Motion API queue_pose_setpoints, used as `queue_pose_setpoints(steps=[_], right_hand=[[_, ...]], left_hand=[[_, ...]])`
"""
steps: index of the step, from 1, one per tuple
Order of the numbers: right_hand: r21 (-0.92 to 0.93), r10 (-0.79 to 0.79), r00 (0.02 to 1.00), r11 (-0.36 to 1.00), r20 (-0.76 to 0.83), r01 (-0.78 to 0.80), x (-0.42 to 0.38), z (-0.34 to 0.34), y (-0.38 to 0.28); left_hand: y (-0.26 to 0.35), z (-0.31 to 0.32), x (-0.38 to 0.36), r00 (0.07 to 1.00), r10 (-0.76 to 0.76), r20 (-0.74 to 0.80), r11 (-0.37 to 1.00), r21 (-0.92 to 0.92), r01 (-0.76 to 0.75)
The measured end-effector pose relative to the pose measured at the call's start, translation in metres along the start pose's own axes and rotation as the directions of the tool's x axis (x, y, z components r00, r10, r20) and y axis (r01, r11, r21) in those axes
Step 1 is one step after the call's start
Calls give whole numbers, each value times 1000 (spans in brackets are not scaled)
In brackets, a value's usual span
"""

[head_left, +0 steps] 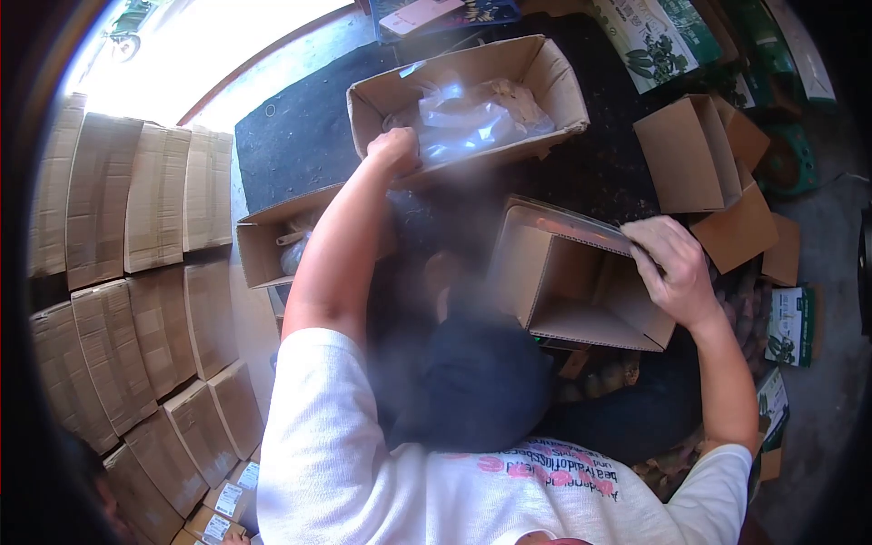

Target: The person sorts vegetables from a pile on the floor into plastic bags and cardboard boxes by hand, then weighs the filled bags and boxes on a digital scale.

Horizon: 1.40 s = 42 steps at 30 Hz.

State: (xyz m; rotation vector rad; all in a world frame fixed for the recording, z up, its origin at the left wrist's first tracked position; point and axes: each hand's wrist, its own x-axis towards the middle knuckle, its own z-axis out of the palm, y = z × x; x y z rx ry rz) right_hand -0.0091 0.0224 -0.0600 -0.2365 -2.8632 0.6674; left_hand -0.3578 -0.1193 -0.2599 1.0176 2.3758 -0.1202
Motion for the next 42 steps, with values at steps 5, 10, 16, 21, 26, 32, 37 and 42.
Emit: queue_pose_setpoints(steps=[5,10,16,21,26,32,37,42], right_hand=[[10,-26,987,1000,159,25,57,25,20],[47,-28,978,999,206,18,113,62,37],[273,118,961,961,-250,-46,184,126,21],[443,277,865,894,-418,-73,207,114,54],[803,454,819,596,-352,14,170,54,104],[964,752,608,250,-254,93,162,27,64],[895,789,445,439,-424,76,152,-15,60],[896,755,498,426,-427,124,134,-67,73]], left_hand=[[0,-31,-19,975,145,-168,980,157,-119],[3,-77,-36,931,248,-269,957,219,-192],[39,-123,-47,806,338,-486,886,-123,-446],[42,-149,-46,647,216,-731,400,-539,-742],[25,-120,-46,584,111,-804,328,-526,-785],[83,-56,-13,503,486,-715,582,-164,-796],[92,-23,30,793,604,-77,796,112,-595],[69,-28,21,946,317,73,936,140,-324]])
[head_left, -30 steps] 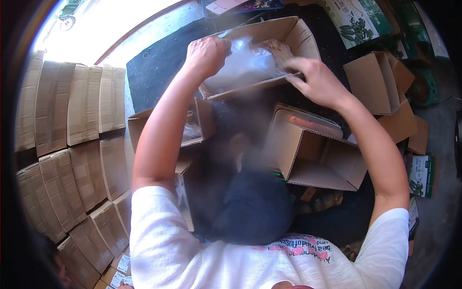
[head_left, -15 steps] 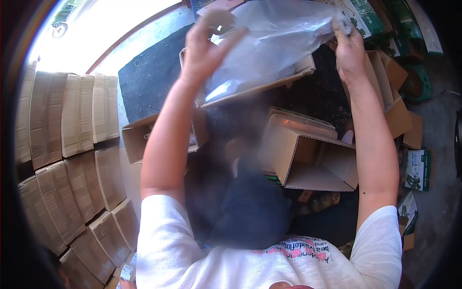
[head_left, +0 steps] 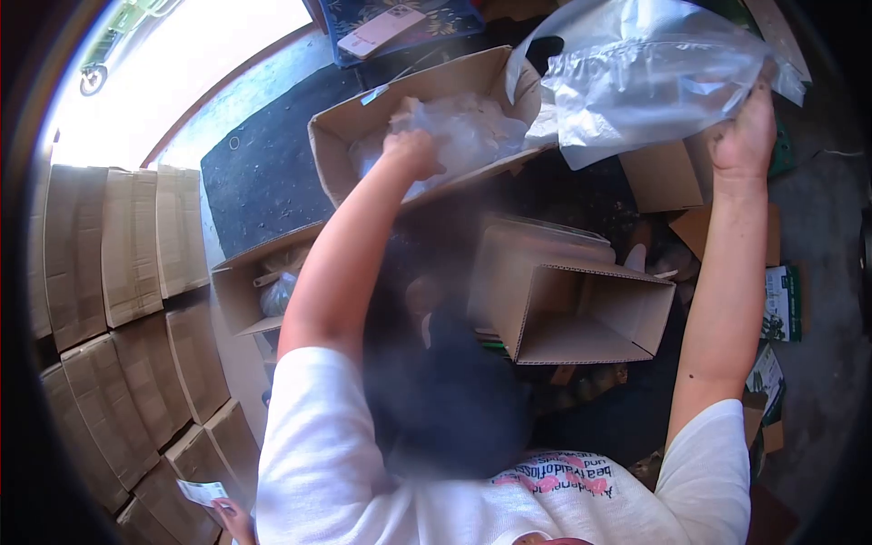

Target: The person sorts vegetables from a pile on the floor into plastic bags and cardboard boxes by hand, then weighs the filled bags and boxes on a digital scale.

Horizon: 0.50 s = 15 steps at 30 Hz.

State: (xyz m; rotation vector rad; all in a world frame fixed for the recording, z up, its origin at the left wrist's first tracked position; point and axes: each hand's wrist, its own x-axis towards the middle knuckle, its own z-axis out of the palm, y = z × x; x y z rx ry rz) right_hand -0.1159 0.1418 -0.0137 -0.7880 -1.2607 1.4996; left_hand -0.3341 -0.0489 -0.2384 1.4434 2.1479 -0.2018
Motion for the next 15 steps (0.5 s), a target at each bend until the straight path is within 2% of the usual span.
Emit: queue_pose_setpoints(steps=[1,2,3,4,5,6,8,9,10,11,12,13,14,15], right_hand=[[32,20,999,999,27,-20,4,-10,-6],[188,54,955,976,292,-113,12,-26,-9],[309,37,842,921,539,-238,21,-48,-9],[380,-27,671,841,741,-386,29,-67,-8],[378,-39,621,822,783,-425,32,-74,-7],[394,-35,625,803,780,-447,32,-84,-7],[426,-27,633,762,774,-488,19,-85,-11],[436,18,694,766,720,-472,11,-85,-16],[412,28,707,796,707,-444,12,-95,-17],[389,38,722,822,691,-415,15,-107,-15],[365,48,740,847,671,-387,15,-121,-16],[349,20,677,845,736,-405,9,-114,-21],[225,94,709,912,699,-343,14,-125,-23],[91,167,747,952,643,-291,25,-139,-21]], left_hand=[[5,-15,-10,998,-43,-45,995,-95,39],[9,-29,-19,992,-91,-88,979,-190,73],[18,-32,-32,909,-69,-412,976,-218,-24],[28,-35,-44,724,-55,-688,969,-211,-126],[41,-48,-53,644,-72,-762,900,-329,-288],[54,-60,-58,563,-110,-819,791,-414,-449],[75,-78,-57,594,-128,-794,544,-557,-628],[85,-85,-53,613,-131,-779,394,-608,-689],[97,-89,-47,744,-79,-664,95,-748,-657],[103,-96,-41,791,91,-606,-19,-795,-607],[110,-100,-38,800,267,-538,-116,-842,-527],[120,-105,-41,758,414,-503,44,-821,-569],[133,-113,-45,662,554,-505,152,-720,-677],[144,-115,-51,765,561,-316,149,-871,-469]])
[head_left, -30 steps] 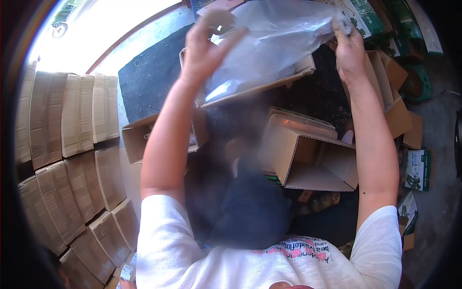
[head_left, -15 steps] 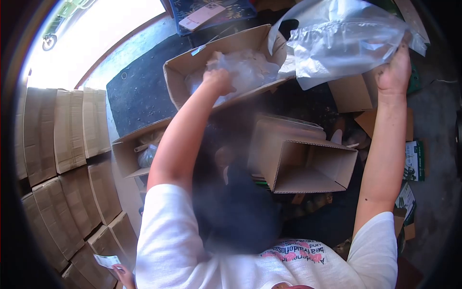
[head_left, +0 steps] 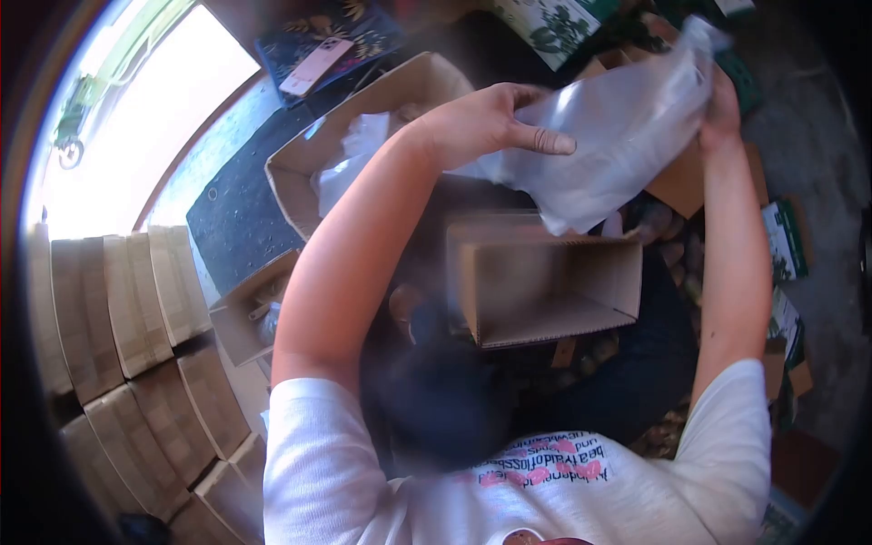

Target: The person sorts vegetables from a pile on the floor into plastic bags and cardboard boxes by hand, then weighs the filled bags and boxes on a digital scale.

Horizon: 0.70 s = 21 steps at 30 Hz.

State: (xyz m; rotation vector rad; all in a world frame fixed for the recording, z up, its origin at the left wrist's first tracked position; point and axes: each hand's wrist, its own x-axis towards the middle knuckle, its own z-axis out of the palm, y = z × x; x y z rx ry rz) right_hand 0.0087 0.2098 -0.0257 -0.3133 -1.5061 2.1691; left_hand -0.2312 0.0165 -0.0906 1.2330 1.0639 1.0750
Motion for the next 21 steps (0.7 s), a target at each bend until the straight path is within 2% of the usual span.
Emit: queue_pose_setpoints(steps=[1,2,3,5,6,8,10,11,12,13,14,16,18,21], right_hand=[[-71,91,986,992,-137,-102,8,-18,-3],[-112,180,946,970,-270,-217,15,-36,-6],[-56,306,849,930,-430,-363,33,-50,-7],[-441,20,765,808,-644,-392,63,-74,-6],[-486,-179,724,841,-667,-239,62,-51,-8],[-589,-522,535,806,-664,56,44,25,-12],[-563,-686,547,719,-480,408,12,69,10],[-813,-685,696,520,-214,261,-23,85,25],[-740,-658,717,596,-229,311,-47,110,53],[-883,-634,768,410,-94,230,-69,140,68],[-934,-668,739,317,-94,167,-72,162,91],[-958,-677,726,270,-118,96,-72,182,132],[-932,-642,752,346,-149,111,-66,183,155],[-891,-599,772,443,-212,100,-71,192,147]], left_hand=[[6,11,2,976,-210,61,967,-133,217],[12,18,4,972,-233,13,959,-163,232],[18,22,5,966,-255,-35,951,-190,244],[35,36,2,950,-215,-226,954,-256,155],[37,36,-1,934,-193,-300,947,-304,98],[45,36,-11,877,-197,-439,915,-403,4],[56,37,-26,794,-244,-556,862,-500,-86],[57,37,-36,773,-258,-580,854,-511,-98],[56,37,-44,751,-271,-602,847,-520,-111],[54,37,-51,731,-282,-621,841,-527,-124],[47,38,-56,702,-281,-655,827,-537,-170],[41,44,-70,660,-310,-685,818,-546,-182],[42,51,-82,603,-326,-728,813,-541,-214],[31,41,-99,557,-308,-771,780,-541,-316]])
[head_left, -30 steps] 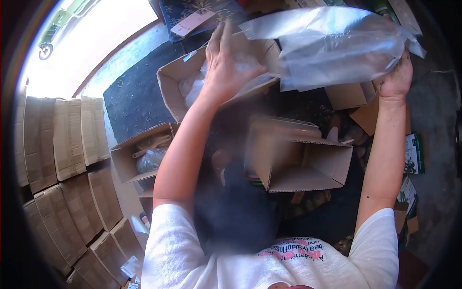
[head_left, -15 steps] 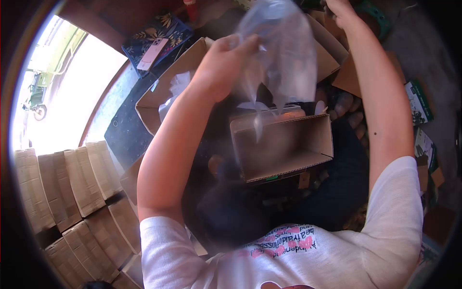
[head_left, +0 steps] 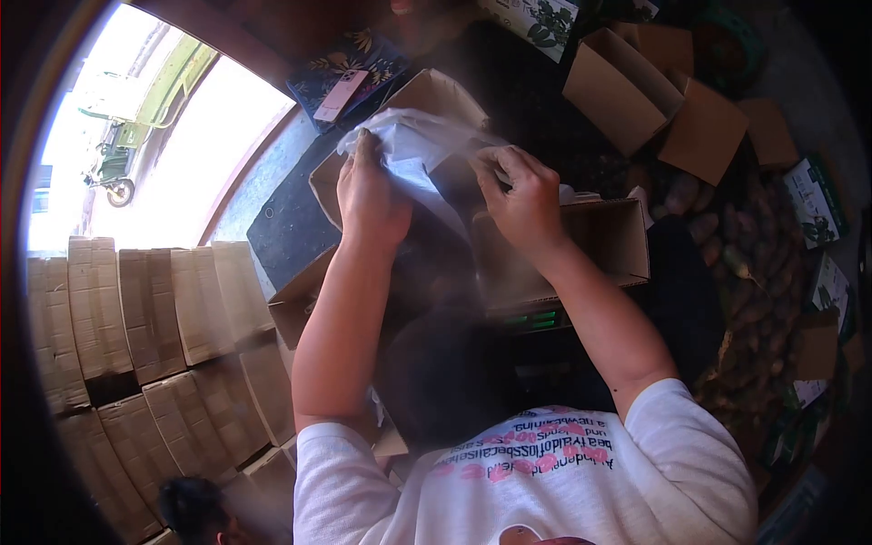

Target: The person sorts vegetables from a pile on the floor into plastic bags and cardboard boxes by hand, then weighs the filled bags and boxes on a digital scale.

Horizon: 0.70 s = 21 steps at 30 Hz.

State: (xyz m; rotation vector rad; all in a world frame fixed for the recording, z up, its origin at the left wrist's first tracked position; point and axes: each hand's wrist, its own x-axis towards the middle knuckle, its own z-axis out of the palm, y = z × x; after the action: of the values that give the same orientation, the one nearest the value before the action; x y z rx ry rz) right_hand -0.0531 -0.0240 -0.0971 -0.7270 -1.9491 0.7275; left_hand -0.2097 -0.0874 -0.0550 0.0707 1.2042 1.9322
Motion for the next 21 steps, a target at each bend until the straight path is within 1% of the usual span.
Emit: queue_pose_setpoints(steps=[1,4,5,6,7,8,9,10,11,12,14,15,16,17,18,19,20,21], right_hand=[[45,-8,1000,999,-10,9,2,-4,-9],[46,58,985,997,160,-67,-1,-20,-19],[196,219,956,946,194,-257,-1,-21,-15],[333,363,897,838,250,-432,1,-20,-5],[449,481,814,679,327,-581,4,-22,2],[575,597,725,477,343,-665,11,-29,-1],[656,638,686,355,351,-666,17,-36,3],[726,673,643,227,364,-649,20,-44,5],[741,691,624,191,364,-643,25,-54,1],[734,688,640,230,342,-639,26,-60,0],[715,676,670,301,307,-631,29,-67,-1],[680,660,702,386,269,-624,28,-67,-1],[636,640,731,466,237,-615,26,-65,0],[586,616,759,541,211,-603,23,-63,0],[520,558,807,639,194,-567,20,-62,0],[449,494,850,727,181,-519,17,-63,-1],[374,427,888,805,171,-460,14,-65,-2],[330,294,937,880,189,-342,12,-68,-4]], left_hand=[[4,-2,-2,1000,-17,6,1000,-4,17],[4,16,-3,988,-146,-46,986,-91,142],[-1,19,11,985,-172,24,978,-115,174],[-2,16,36,934,-261,242,932,-187,309],[13,43,24,912,-244,328,891,-295,345],[28,69,12,887,-215,408,835,-394,383],[29,76,15,945,-102,309,860,-451,240],[30,85,18,979,12,204,866,-491,91],[31,92,19,988,126,93,855,-515,-61],[5,67,34,886,407,223,912,-51,-406],[-18,69,-24,962,197,190,967,124,-223],[-29,71,-54,981,89,170,971,206,-124],[-48,63,-64,978,16,210,942,326,-85],[-55,60,-73,970,-42,239,947,318,-37],[-56,62,-78,949,-158,272,961,262,85],[-54,59,-78,934,-224,279,967,183,177],[-52,54,-76,912,-288,293,957,105,269],[-51,51,-75,899,-323,296,946,112,304]])
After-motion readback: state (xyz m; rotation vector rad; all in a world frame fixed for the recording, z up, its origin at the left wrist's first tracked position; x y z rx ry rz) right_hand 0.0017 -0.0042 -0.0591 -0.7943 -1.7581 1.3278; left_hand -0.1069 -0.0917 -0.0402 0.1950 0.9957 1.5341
